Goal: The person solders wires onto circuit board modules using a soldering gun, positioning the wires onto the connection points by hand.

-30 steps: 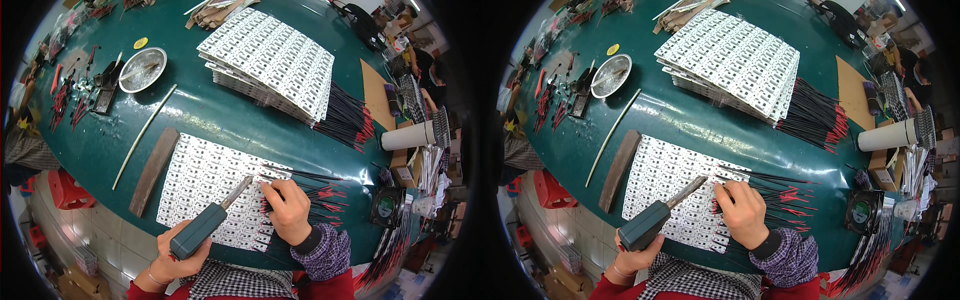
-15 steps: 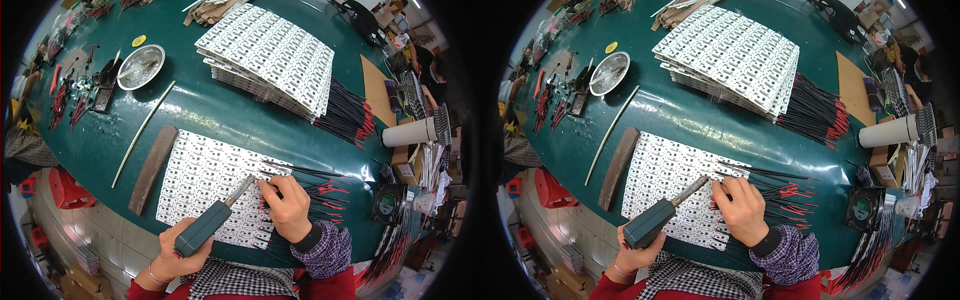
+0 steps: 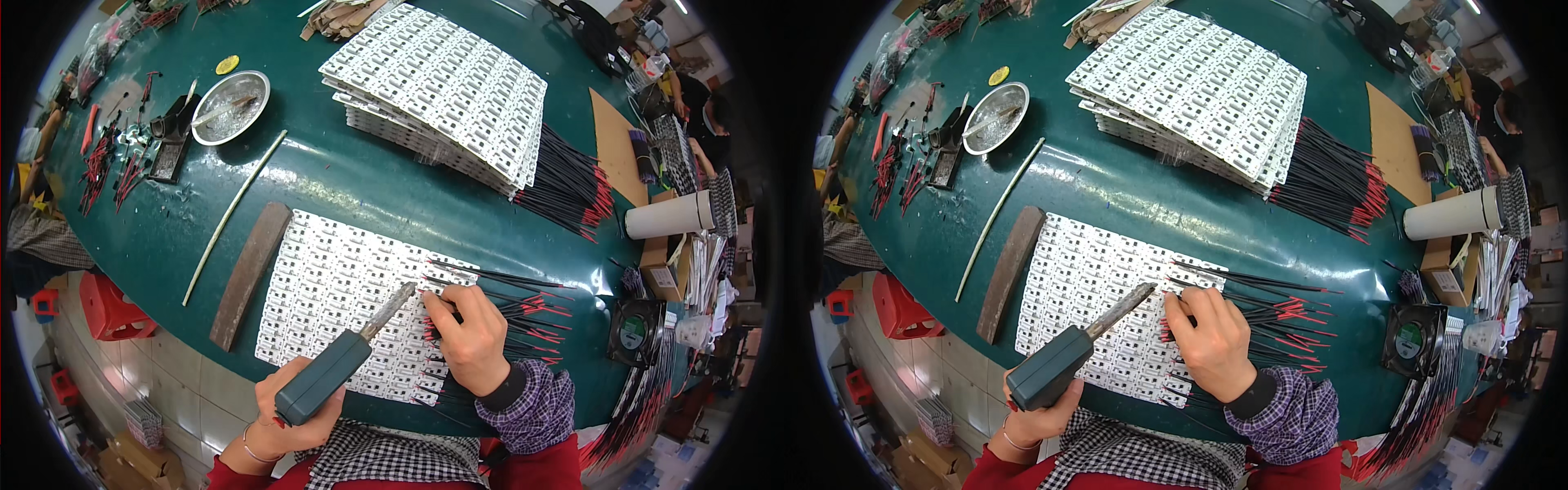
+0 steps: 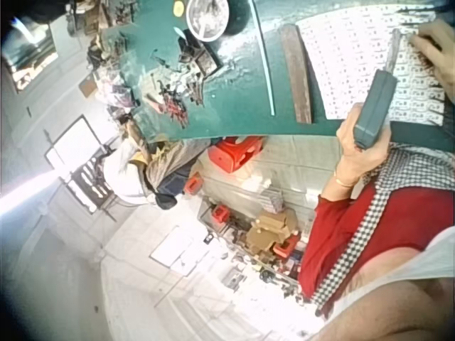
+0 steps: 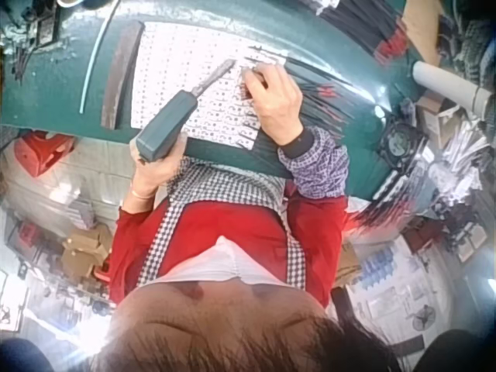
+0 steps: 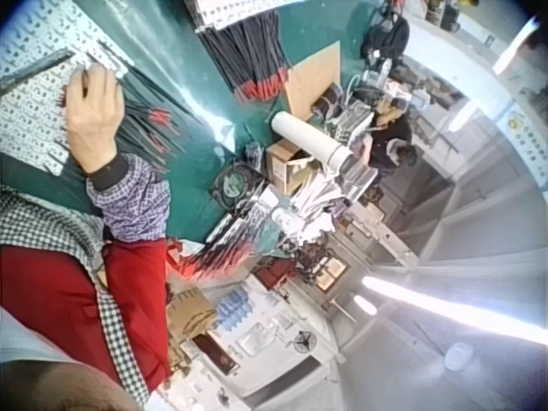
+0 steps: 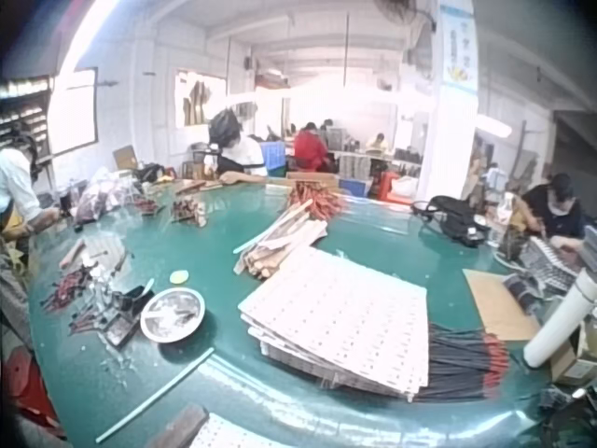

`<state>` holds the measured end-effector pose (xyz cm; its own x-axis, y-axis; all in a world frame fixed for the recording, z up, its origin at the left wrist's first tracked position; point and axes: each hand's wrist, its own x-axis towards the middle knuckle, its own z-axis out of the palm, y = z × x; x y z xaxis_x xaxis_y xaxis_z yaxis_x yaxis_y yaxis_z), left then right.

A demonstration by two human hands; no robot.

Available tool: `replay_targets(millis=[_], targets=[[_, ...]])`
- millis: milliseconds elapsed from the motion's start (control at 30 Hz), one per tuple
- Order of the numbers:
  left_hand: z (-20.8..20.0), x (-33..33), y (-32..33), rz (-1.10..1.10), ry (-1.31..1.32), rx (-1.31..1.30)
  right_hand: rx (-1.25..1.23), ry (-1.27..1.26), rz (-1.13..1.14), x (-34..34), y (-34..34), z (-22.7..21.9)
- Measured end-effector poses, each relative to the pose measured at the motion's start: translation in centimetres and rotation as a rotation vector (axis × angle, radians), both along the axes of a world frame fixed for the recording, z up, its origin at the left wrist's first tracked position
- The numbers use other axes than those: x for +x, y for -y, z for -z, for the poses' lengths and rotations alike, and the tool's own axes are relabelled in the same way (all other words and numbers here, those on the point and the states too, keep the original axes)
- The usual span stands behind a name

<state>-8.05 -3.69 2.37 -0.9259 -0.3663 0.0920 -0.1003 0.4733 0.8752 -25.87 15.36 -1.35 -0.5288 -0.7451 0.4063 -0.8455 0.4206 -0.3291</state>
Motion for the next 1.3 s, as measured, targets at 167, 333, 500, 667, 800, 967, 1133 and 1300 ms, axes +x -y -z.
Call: replay_targets(millis=[167, 333, 500, 667, 800, 967, 1133, 1300], targets=[[0.2, 0.5, 0.3, 0.047, 0.002, -0.066, -0.048, 0.079, 0.025, -0.2, 0.0, 0.0], [0.7, 0.6, 0.2, 0.075, -0.001, -0.096, -0.108, 0.174, 0.022, -0.6, -0.1, 0.3], [0.7, 0.5, 0.0, 0.055, 0.002, -0.033, -0.133, 0.195, 0.013, -0.8, 0.0, 0.3], [0.3, 0.5, 0.2, 0.071, 0.068, 0.044, -0.140, 0.188, 0.013, -0.9, -0.1, 0.3], [0.4, 0.6, 0.2, 0.042, 0.066, 0.045, -0.140, 0.192, 0.007, -1.0, -0.1, 0.4], [1.1, 2.7, -0.2, -0.096, 0.158, 0.200, -0.146, 0.188, -0.015, -1.0, 0.0, 0.3], [1.6, 3.0, -0.2, -0.075, -0.007, 0.002, -0.127, 0.184, -0.020, -1.0, -0.2, -0.1], [1.6, 3.2, -0.2, -0.112, 0.022, 0.107, -0.166, 0.092, -0.033, -0.3, -1.0, -1.8]])
